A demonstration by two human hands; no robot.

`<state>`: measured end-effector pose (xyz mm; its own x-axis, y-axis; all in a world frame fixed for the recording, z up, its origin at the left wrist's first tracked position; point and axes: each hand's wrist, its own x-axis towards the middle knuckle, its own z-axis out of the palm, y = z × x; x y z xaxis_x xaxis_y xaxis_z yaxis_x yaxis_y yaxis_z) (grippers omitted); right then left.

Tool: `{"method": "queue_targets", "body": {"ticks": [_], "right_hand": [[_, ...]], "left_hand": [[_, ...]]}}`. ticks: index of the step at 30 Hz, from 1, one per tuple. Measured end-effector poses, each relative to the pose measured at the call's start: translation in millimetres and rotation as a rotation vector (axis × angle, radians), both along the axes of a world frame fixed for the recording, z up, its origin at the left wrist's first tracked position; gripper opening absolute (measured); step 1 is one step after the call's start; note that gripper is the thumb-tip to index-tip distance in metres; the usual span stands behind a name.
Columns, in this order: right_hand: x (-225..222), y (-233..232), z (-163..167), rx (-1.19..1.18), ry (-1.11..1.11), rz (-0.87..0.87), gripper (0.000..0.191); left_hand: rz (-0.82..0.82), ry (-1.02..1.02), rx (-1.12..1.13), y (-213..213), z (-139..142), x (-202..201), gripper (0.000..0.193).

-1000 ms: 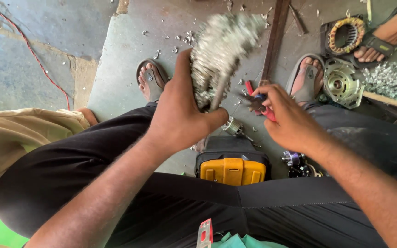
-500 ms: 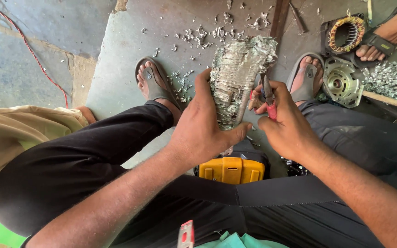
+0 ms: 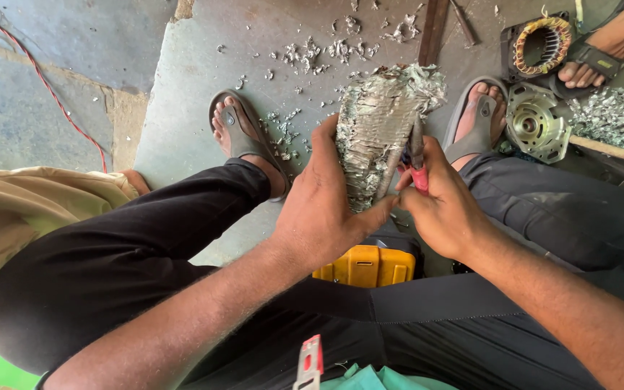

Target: The person sits on the floor holding a motor armature covered in aluminum winding foil and uses pliers to peel and pull the metal foil off the shaft, letting scraps fall onto the floor. They rotate the armature to work around it and set the stripped piece down with other scrap.

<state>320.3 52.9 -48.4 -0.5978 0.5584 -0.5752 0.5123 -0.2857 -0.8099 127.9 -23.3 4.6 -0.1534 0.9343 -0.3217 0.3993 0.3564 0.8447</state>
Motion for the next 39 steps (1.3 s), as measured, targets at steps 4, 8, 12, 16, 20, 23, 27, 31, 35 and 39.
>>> {"method": "queue_targets", "body": {"ticks": [4,8,12,16,20,23,27,31,35,39], "right_hand": [[-0.4,-4.9,-2.8,0.316,-0.043,0.091,0.047],[-3.6,-5.5,-1.1,0.687,-0.005,0.214,0.047],[-7.1,-2.9,0.5,0.43,0.018,0.14,0.048],[-10.0,-0.6,-3.1,0.294,0.176,0.107,0.049],[-10.8,-5.2,-9.0,0.337,0.267,0.097,0.043],[-5.3,-4.7,-13.6,0.369,0.264,0.059,0.042],[2.7,-0.5,-23.9,0.29,-0.118,0.134,0.025],[12.6,14.8,-29.6,0.553,-0.097,0.162,0.027],[25.4,46.1,-23.0,0.926,-0.23,0.318,0.039],[38.4,78.2,-10.1,1.172,-0.259,0.457,0.034]], "left_hand": [[0.057,-0.042,0.03,-5.0,1.5,9.7,0.103],[0.117,-0.101,-0.003,-11.2,3.8,17.9,0.102],[0.171,-0.108,0.014,-15.3,5.7,24.8,0.1],[0.169,-0.115,-0.01,-14.2,8.5,26.3,0.099],[0.146,-0.095,-0.052,-8.3,13.1,19.0,0.1],[0.111,-0.087,-0.093,-1.4,17.0,9.4,0.102],[0.045,-0.081,-0.285,7.5,23.8,-6.3,0.102],[-0.091,-0.022,-0.241,12.3,33.7,-25.6,0.104],[-0.258,-0.111,-0.458,12.7,37.7,-48.8,0.112],[-0.249,-0.354,-0.359,8.1,35.0,-53.9,0.116]]}}
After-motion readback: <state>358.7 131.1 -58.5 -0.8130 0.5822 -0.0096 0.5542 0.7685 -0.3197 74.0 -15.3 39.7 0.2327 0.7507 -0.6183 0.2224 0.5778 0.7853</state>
